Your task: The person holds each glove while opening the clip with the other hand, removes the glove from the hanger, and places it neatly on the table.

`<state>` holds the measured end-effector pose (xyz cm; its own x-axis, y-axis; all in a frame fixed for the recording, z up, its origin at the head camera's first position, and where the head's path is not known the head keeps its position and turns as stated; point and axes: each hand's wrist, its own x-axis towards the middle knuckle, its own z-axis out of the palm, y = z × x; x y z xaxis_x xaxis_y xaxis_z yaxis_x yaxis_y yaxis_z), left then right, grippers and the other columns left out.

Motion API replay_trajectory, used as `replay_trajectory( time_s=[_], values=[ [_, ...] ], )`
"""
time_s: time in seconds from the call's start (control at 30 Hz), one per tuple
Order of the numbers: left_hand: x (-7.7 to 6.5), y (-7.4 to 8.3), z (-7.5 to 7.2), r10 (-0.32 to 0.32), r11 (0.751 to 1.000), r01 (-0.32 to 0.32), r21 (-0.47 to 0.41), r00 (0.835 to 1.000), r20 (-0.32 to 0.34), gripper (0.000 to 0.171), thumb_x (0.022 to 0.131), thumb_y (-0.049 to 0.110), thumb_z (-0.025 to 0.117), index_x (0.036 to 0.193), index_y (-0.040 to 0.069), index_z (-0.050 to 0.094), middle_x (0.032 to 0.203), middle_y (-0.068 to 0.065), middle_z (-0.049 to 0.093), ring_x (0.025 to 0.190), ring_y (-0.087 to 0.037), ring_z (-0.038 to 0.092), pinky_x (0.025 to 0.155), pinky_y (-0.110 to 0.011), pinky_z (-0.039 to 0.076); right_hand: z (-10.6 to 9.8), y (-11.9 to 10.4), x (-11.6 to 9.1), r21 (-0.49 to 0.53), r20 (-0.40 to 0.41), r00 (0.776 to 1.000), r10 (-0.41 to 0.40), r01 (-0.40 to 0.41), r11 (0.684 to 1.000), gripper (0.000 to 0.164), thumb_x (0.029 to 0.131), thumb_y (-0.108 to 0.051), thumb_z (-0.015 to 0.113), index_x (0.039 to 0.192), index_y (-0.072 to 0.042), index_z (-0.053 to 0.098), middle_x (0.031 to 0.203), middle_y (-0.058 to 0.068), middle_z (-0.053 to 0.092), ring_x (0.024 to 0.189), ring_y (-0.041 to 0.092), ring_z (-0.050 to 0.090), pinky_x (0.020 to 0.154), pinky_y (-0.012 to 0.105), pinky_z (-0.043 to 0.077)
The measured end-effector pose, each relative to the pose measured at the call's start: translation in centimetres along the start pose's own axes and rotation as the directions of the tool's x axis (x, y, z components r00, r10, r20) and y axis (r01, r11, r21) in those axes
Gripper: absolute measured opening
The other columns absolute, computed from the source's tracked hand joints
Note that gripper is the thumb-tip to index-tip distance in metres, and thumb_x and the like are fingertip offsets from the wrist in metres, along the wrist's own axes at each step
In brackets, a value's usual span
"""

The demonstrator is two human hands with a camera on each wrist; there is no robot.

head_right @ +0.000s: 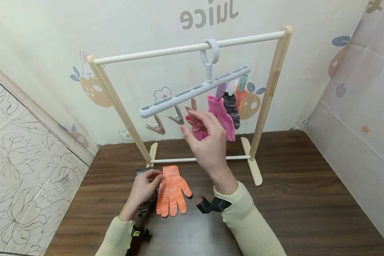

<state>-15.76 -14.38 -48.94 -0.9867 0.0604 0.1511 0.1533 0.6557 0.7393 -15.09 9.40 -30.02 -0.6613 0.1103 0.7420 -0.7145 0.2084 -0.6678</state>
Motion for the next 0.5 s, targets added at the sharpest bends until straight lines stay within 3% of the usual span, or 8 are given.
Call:
replay_trajectory(
  time_s=[0.5],
  values=[
    [0.21, 0.61, -0.25, 0.036, 0.997, -0.039, -0.063, 0.999, -0.040, 0.013, 0.096, 0.025, 0.068, 0.102, 0.015, 0.074, 0.088, 0.005, 0.068, 0.076, -0.011, 0.060, 0.062, -0.031, 0.049, -0.45, 0.26, -0.16, -0.034, -0.028, 1.000, 0.002, -0.003, 0.999, 0.033, 0.084, -0.002, 0.078, 0.116, 0.002, 0.070, 0.108, 0.011, 0.067, 0.092, 0.023, 0.062, 0.077, 0.022, 0.055]
  ],
)
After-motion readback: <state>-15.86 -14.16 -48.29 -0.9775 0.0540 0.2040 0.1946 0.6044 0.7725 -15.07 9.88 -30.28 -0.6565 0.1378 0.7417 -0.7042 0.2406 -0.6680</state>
